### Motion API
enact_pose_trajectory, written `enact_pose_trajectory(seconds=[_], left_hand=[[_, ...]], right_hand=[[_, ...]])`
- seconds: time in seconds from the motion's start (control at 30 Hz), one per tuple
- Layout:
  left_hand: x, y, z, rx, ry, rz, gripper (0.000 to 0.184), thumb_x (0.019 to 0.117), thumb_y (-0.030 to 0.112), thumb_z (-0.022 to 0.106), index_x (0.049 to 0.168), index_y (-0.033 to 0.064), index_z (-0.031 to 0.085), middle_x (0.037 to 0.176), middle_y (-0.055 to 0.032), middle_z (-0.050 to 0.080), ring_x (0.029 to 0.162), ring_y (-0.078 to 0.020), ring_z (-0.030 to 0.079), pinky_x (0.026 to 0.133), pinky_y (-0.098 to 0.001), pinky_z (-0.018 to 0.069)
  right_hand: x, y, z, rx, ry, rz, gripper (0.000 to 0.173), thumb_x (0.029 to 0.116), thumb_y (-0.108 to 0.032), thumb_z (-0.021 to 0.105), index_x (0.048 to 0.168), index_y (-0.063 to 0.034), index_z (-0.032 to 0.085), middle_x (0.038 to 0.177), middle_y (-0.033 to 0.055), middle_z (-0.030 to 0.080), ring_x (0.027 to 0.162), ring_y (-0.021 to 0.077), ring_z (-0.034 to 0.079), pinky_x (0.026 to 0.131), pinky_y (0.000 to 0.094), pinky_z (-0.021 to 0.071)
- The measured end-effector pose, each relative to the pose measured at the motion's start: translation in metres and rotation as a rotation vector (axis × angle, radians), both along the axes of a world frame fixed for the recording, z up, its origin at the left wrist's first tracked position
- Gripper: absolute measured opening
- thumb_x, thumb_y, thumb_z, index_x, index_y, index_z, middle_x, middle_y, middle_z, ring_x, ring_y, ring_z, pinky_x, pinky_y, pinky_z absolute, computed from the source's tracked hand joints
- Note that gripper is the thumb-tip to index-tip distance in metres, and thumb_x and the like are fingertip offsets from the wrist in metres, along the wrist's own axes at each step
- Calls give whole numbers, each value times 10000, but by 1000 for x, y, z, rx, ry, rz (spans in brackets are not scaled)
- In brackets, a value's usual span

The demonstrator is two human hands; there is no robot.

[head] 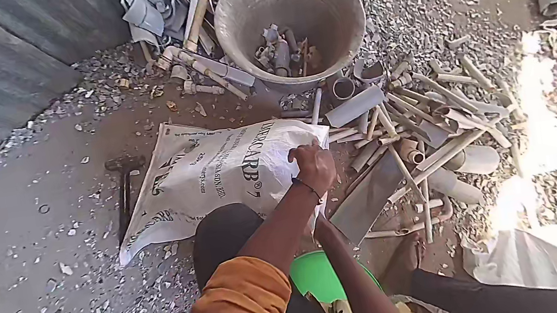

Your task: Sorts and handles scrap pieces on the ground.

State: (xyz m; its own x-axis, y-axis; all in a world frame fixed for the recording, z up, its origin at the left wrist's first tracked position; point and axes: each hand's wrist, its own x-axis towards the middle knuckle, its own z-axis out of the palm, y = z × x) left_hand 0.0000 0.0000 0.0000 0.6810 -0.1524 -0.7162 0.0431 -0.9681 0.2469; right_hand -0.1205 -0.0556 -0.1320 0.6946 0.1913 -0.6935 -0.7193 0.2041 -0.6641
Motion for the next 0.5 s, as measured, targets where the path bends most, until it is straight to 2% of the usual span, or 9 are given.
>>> enact_pose_trajectory(seconds=[0.03,0.07,0.1,0.17,0.2,0.27,0.33,0.4,0.5], left_hand=[[1,1,-1,-2,-33,2,482,976,175,639,1380,-72,550,1571,-226,410,1318,-444,499,950,-642,429],[2,3,-3,-1,-60,1,543,993,207,631,1452,-48,495,1606,-205,372,1327,-445,492,952,-643,427],[2,3,-6,-1,-80,-4,596,1004,228,619,1519,-9,432,1629,-184,346,1342,-447,478,958,-651,421],[2,2,-9,13,-95,-18,641,1011,235,606,1588,91,367,1624,-155,372,1354,-435,480,967,-649,423],[2,1,-9,25,-91,-23,611,1008,238,608,1571,110,408,1589,-153,424,1341,-424,494,960,-644,430],[1,-2,-9,57,-62,-38,494,1006,231,595,1474,88,528,1497,-158,512,1311,-400,515,940,-619,438],[3,-5,-7,88,-29,-49,409,1013,237,586,1369,36,594,1426,-186,554,1291,-397,533,929,-606,452],[4,-9,-5,116,-7,-54,393,1019,268,587,1319,15,615,1391,-202,572,1283,-393,543,924,-600,459],[5,-14,0,148,-4,-68,389,1016,284,588,1260,-16,636,1363,-210,587,1271,-395,554,917,-587,472]], right_hand=[[15,-22,-28,-85,-145,54,364,1112,-72,291,1388,111,440,1190,173,609,1007,111,599,905,272,509],[30,-36,-41,-249,-204,17,290,1089,-61,399,1267,117,543,1050,160,658,887,126,638,799,294,548],[43,-56,-54,-441,-233,3,238,1053,-58,501,1202,96,603,987,151,686,829,151,673,747,319,579],[54,-113,-59,-934,-283,54,248,992,-111,627,1177,44,682,1098,206,713,988,290,693,872,465,549],[54,-141,-58,-1172,-308,60,290,949,-136,655,1177,37,697,1193,257,674,1117,387,646,960,558,501],[48,-192,-58,-1498,-278,66,515,900,-208,688,1342,42,603,1449,355,480,1354,535,455,1069,690,379],[46,-231,-67,-1569,-153,44,769,863,-220,731,1520,38,425,1568,374,323,1457,562,301,1111,742,276],[48,-257,-78,-1501,-31,69,776,913,-204,710,1565,21,352,1573,346,345,1450,517,353,1134,681,312],[44,-273,-87,-1380,-119,61,432,996,-135,621,1379,58,575,1327,334,600,1259,484,568,1068,628,411]])
